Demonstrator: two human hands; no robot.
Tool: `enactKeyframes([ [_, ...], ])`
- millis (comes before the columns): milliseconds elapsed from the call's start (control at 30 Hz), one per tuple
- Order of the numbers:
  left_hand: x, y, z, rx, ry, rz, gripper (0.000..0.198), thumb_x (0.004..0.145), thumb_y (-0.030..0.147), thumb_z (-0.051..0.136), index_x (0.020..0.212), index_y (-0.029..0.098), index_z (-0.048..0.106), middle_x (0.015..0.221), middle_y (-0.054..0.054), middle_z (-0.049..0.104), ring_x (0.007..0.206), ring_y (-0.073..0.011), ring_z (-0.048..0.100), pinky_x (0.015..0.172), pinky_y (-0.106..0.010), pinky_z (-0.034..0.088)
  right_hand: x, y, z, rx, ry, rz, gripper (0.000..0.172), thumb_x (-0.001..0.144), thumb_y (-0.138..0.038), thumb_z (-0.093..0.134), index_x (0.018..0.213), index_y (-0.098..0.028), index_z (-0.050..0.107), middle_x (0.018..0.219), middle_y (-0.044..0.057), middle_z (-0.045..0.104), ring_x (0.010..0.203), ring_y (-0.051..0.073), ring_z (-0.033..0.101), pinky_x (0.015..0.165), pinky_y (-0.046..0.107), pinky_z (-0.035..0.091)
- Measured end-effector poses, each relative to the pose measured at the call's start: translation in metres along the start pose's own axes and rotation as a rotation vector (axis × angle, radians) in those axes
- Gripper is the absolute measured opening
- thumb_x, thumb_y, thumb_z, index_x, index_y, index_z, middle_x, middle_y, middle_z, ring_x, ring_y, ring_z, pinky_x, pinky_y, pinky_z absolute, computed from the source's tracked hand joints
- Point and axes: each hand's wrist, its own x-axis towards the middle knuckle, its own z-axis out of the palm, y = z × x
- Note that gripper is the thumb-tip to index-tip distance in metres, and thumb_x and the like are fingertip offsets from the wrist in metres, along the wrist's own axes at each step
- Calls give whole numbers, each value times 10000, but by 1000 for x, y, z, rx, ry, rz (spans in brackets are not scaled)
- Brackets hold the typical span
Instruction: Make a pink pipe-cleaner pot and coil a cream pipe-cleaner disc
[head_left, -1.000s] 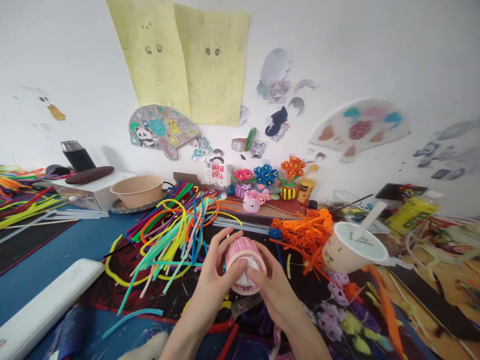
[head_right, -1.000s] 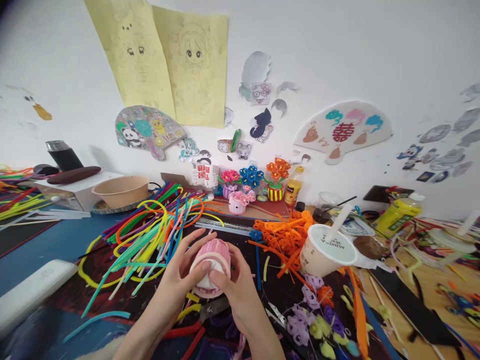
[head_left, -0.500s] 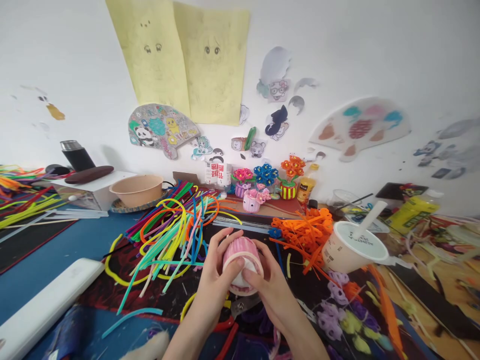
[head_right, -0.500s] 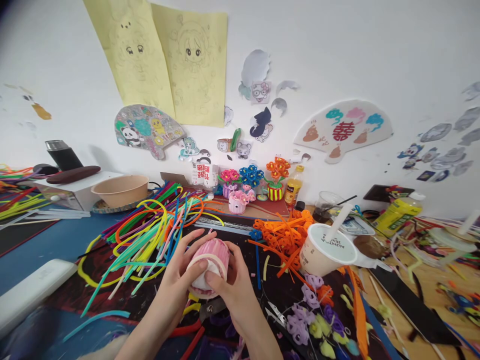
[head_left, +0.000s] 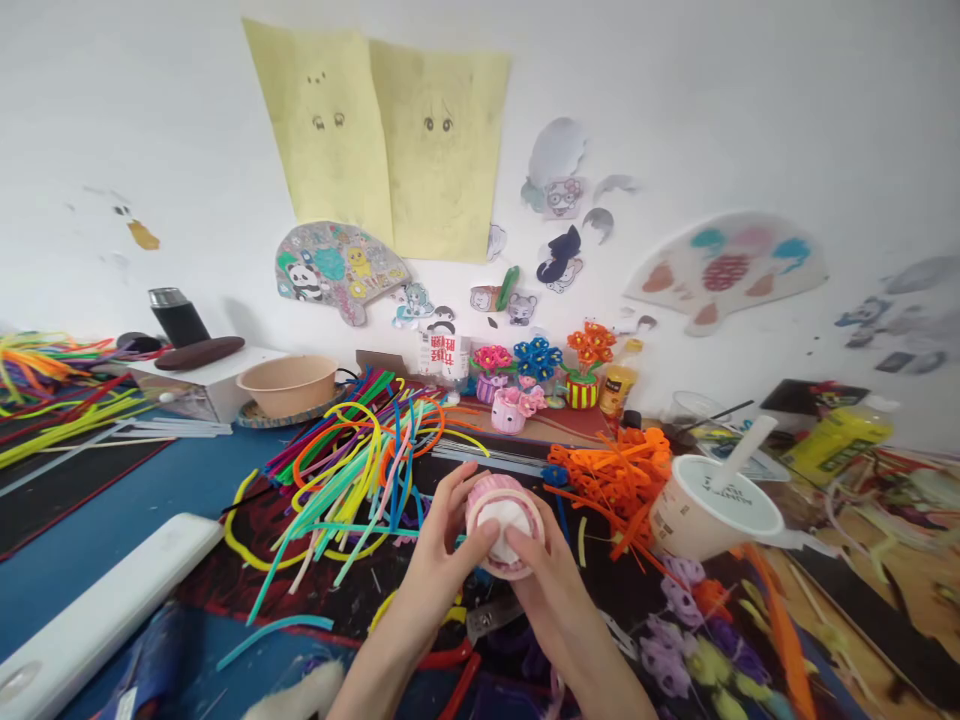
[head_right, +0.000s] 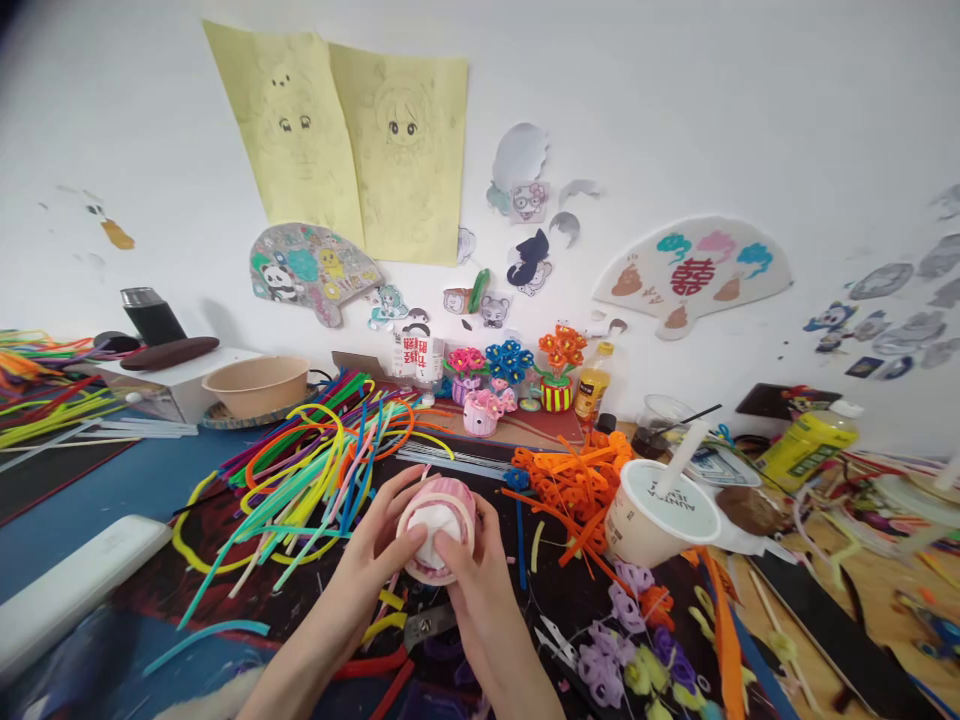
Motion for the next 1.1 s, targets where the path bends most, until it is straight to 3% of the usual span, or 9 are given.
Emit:
enactKeyframes([
  [67,2,-4,-3,25,26,-8,654,803,463,707,1353,241,431,1331,-124,606,1191,-289,595,997,-378,449,3,0,-3,-48,-37,-12,601,589,-386,871,1115,-225,629,1082,78,726,999,273,674,846,383,541],
  [233,2,-7,-8,74,15,-6,720,794,445,725,1389,250,369,1320,-126,613,1145,-277,621,980,-374,453,8,0,-12,-279,17,-137,501,657,-427,832,1075,-200,678,973,79,748,923,273,688,795,372,548],
  [400,2,-8,-2,65,61,35,615,829,458,678,1343,237,422,1370,-123,575,1228,-268,567,1025,-361,424,8,2,-11,-201,14,-126,516,671,-389,836,1122,-217,653,1078,78,727,955,247,683,776,324,553],
  [600,-1,-2,7,-14,135,6,564,833,447,672,1310,227,466,1346,-116,586,1181,-270,593,976,-351,464,7,4,-8,-202,-6,-180,537,648,-354,856,1125,-243,635,1107,76,708,945,246,673,741,319,559],
  [833,-1,-5,2,14,91,62,605,832,419,686,1352,244,431,1421,-132,518,1255,-296,546,1057,-412,418,2,3,-1,-181,2,-188,518,676,-353,841,1120,-245,597,1074,57,704,911,218,670,755,303,550],
  [1100,-2,-9,4,117,73,104,469,885,423,623,1295,228,505,1474,-136,449,1337,-302,459,1139,-450,303,2,3,0,-267,14,-191,449,724,-403,800,1081,-243,578,943,27,720,849,208,681,734,287,536],
])
